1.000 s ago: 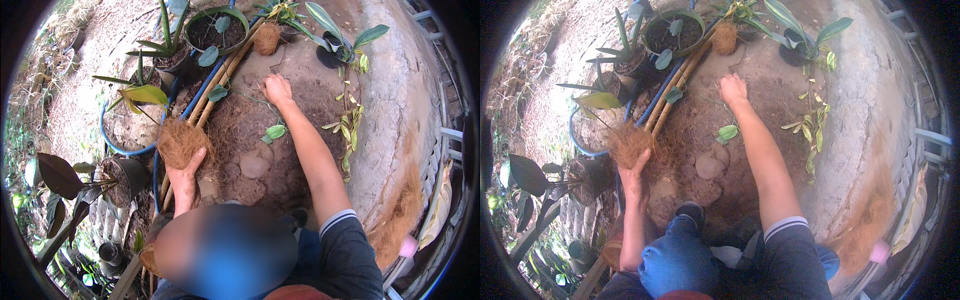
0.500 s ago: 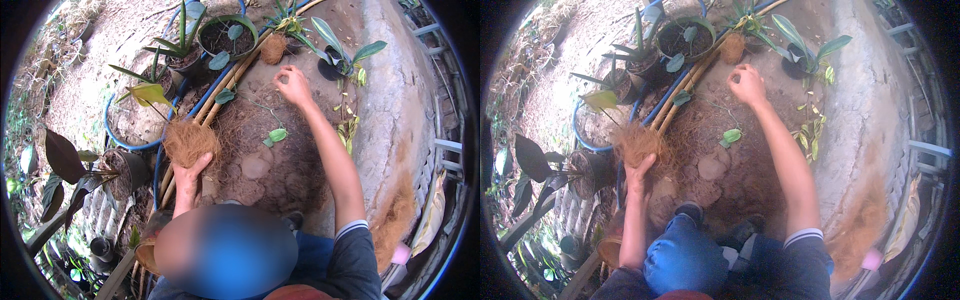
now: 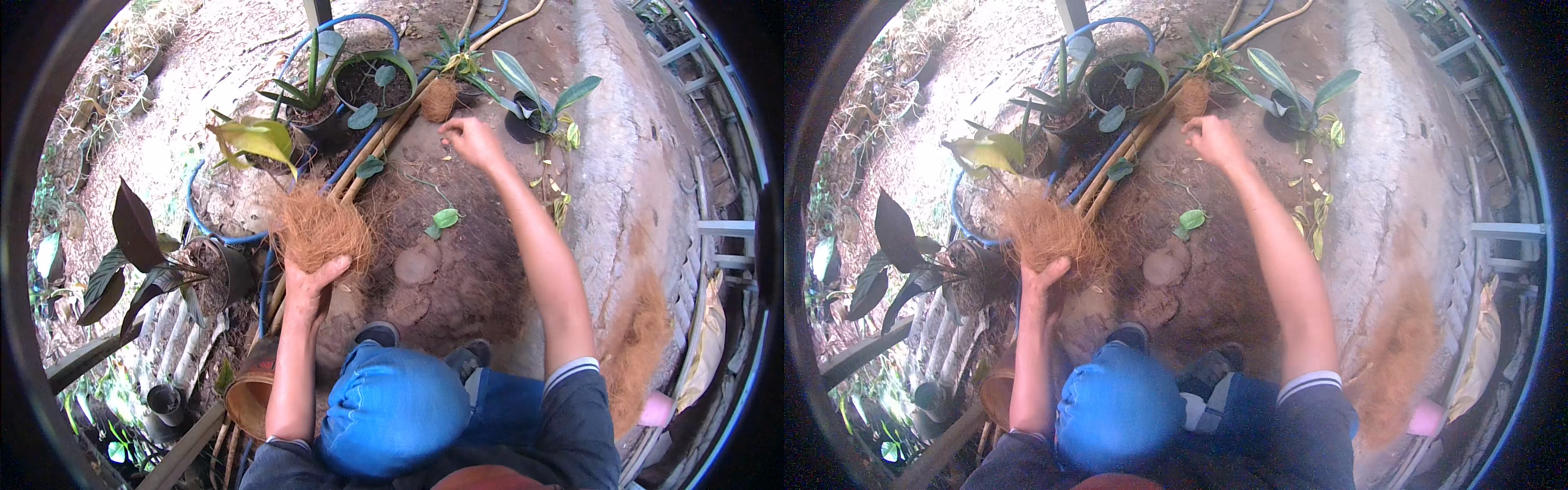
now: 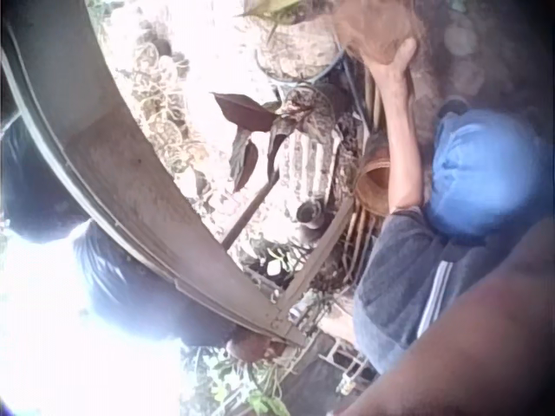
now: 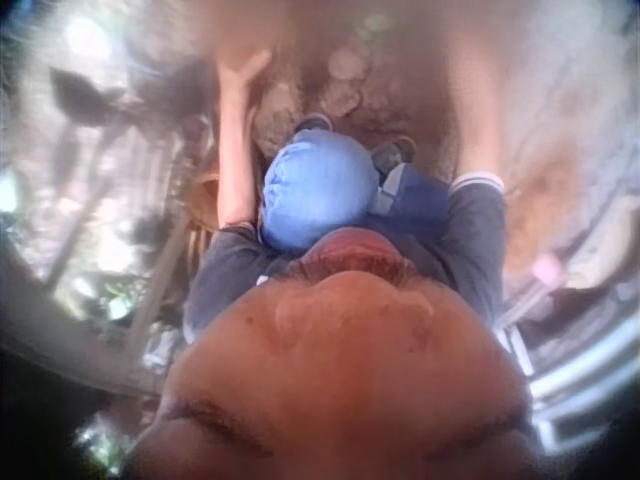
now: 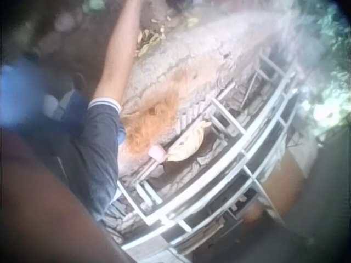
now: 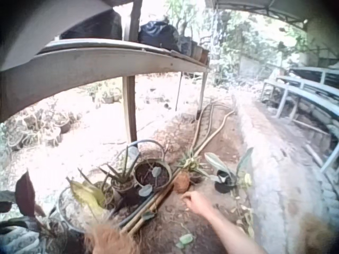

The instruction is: The person sits on the ground and manipulates a clump of fibrous material, likely coconut coir, by hand. They then pick up a small clump of soil and repeatedly squeeze and break it apart with their hands.

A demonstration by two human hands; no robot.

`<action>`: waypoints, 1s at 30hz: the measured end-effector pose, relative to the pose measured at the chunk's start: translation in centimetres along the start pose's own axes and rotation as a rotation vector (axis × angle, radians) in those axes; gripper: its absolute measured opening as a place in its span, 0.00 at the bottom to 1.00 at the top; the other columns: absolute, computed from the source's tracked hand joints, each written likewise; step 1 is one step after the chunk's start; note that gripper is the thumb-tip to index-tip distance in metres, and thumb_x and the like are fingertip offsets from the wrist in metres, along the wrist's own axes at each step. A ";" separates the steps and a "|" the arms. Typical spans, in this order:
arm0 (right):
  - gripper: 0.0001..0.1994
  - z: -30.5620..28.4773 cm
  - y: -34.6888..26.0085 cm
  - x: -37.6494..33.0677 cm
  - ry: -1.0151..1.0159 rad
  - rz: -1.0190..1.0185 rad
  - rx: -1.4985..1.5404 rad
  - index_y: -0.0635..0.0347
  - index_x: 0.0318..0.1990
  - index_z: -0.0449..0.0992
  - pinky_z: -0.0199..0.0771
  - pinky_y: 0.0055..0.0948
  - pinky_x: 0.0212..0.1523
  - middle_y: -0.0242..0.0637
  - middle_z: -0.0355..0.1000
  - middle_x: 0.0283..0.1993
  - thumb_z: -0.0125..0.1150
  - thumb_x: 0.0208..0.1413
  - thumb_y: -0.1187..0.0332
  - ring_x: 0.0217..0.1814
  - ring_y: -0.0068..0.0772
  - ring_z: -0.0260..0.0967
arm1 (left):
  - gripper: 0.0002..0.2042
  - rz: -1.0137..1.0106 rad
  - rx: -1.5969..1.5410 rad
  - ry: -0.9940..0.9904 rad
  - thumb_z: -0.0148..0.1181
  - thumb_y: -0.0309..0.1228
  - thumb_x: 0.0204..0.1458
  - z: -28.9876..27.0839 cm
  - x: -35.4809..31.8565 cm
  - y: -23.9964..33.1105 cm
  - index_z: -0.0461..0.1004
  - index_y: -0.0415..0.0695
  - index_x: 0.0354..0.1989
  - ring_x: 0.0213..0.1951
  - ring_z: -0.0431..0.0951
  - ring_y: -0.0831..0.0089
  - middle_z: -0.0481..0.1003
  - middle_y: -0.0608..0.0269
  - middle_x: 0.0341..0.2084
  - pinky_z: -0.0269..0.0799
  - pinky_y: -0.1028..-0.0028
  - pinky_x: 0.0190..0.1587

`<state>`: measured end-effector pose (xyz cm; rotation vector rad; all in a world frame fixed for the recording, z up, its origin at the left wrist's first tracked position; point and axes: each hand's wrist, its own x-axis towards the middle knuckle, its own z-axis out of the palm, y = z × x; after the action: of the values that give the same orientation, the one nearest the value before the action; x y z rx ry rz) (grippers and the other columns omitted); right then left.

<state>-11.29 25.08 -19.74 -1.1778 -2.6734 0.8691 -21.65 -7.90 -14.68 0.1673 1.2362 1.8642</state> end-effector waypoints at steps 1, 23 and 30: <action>0.11 2.0 1.3 0.5 -0.023 0.082 -0.045 0.51 0.39 0.78 0.71 0.38 0.43 0.41 0.75 0.33 0.54 0.48 0.63 0.39 0.44 0.73 | 0.34 0.001 0.039 0.017 0.70 0.24 0.30 -0.4 0.0 -0.3 0.62 0.38 0.51 0.43 0.73 0.69 0.72 0.60 0.41 0.68 0.70 0.49; 0.09 4.4 -0.3 -1.4 -0.110 0.150 0.942 0.64 0.39 0.74 0.73 0.25 0.37 0.40 0.73 0.38 0.58 0.51 0.71 0.36 0.30 0.73 | 0.51 -0.207 -0.053 -0.170 0.74 0.23 0.21 -2.7 2.1 -4.2 0.50 0.42 0.61 0.54 0.65 0.65 0.64 0.58 0.53 0.61 0.65 0.58; 0.12 -6.9 -9.9 -10.0 -0.278 -0.102 1.431 0.67 0.44 0.70 0.73 0.27 0.40 0.41 0.72 0.41 0.57 0.52 0.74 0.41 0.30 0.71 | 0.59 -0.222 0.277 -0.941 0.77 0.25 0.18 5.7 5.6 0.3 0.43 0.44 0.64 0.58 0.59 0.67 0.58 0.59 0.58 0.54 0.65 0.61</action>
<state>-8.70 15.93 -7.27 -0.5062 -1.3784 2.3386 -22.26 -0.01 -13.44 0.9026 0.7776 1.1554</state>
